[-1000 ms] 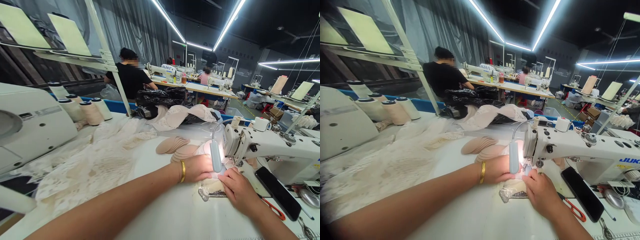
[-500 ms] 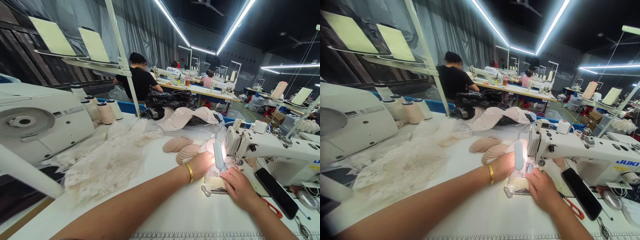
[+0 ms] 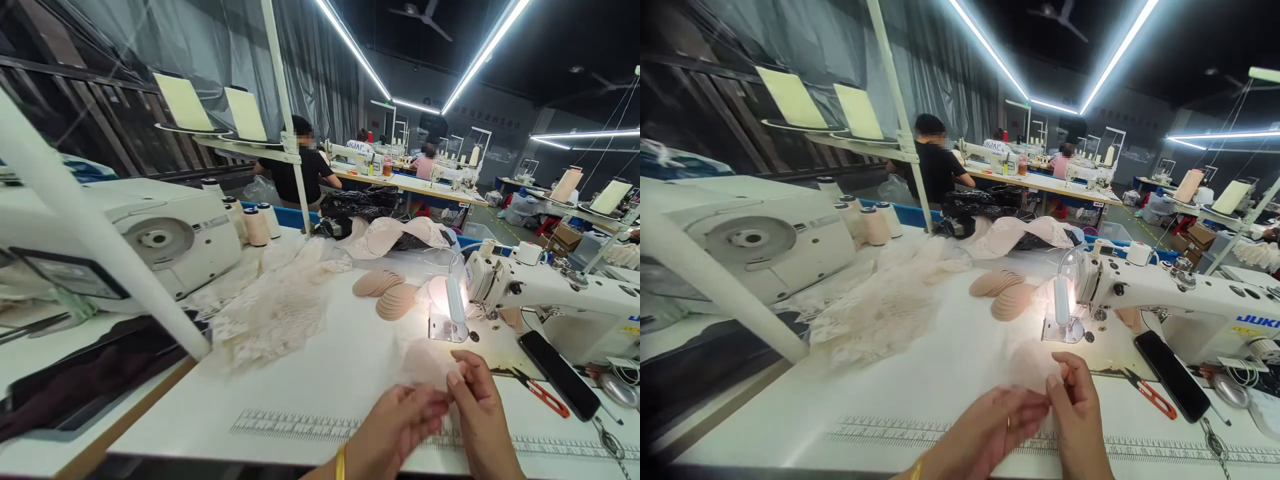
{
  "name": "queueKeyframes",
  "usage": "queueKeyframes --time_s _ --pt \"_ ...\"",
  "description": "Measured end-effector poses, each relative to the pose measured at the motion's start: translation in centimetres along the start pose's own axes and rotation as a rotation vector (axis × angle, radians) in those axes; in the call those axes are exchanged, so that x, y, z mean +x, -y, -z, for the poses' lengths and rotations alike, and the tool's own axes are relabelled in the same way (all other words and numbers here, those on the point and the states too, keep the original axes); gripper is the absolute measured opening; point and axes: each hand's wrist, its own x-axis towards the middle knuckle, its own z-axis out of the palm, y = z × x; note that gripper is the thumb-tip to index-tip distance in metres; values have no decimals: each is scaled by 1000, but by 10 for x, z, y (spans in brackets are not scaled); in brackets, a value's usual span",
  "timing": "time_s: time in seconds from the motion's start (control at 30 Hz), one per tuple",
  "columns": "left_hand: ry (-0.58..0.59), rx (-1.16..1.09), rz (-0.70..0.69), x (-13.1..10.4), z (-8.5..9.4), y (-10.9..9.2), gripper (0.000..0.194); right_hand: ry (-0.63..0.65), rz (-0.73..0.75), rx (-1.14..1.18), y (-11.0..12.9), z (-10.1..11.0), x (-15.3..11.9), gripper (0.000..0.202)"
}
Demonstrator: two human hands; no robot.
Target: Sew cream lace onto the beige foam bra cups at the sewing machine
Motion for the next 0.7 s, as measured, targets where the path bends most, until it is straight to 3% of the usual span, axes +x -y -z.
queueKeyframes --time_s 0.07,0.13,0.33,0.43,0.63,0.7 --pt "-141 -101 -155 5 -3 -6 53 -32 9 -37 -7 0 -19 42" --pt "-189 -136 -201 6 -6 -14 52 -30 6 -54 -11 1 -32 43" --pt "-20 -52 -159 -3 -9 -13 49 14 -69 114 4 0 -35 71" --pt "-80 -104 -167 -3 -8 -10 37 -49 -44 149 8 -1 -31 79" --pt "-126 -40 -235 -3 -22 -7 48 -166 130 -3 -9 -13 -44 60" --pt "-185 -5 -270 0 -25 -6 41 -225 184 -49 -15 -17 -48 55"
